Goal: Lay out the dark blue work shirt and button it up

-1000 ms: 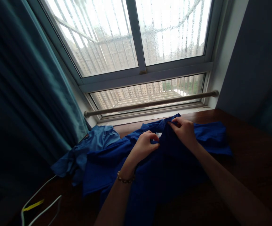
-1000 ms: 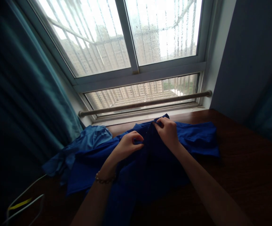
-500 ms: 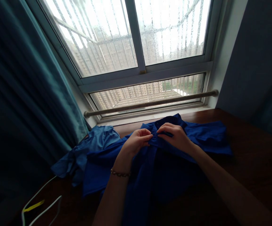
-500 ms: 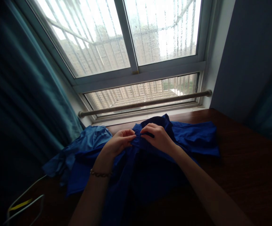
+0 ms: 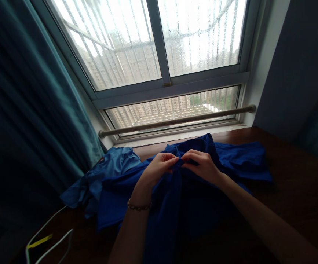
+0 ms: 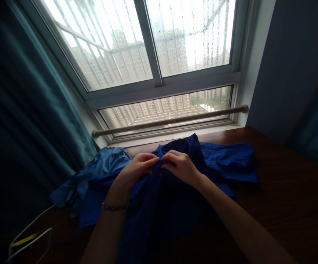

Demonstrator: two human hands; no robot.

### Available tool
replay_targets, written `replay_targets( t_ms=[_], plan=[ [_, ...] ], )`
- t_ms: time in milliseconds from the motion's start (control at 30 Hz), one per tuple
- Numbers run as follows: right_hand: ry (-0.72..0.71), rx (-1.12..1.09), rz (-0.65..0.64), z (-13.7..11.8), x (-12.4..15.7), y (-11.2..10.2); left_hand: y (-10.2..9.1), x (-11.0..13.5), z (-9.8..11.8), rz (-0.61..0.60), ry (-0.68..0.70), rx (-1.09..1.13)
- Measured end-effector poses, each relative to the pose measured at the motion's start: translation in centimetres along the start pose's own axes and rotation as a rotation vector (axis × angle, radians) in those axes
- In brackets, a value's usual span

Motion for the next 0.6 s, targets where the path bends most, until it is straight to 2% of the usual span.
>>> replay_targets(
  t_ms=[100,233,467,600],
  plan=[
    [-0.017,-0.009,0.019,-0.39,0.03,-0.17,0.19,0.14,0.18,-0.037,0.008,-0.035],
    [-0.023,-0.031,0.019,-0.84,-0.08,-0.39,0.18,-0.02,0.07,-0.026,0.024,0.011],
    [0.097,-0.131,0.028,-0.91,-0.5,-0.65,0.23,-0.24,-0.25,0.009,0.0,0.152],
    [0.222,-0.24,0.02,-0.82,-0.65,-0.72,0.43,-0.22,-0.02,0.022,0.005,0.112]
  ],
)
Point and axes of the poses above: each hand's wrist, its own x-axis away from the middle knuckle, its own y-axis out of the palm, z = x × y, the point moved 3 cm from there along -x, towards the middle knuckle, and after that the axes turned 8 degrees about y, right-handed, at the moved point
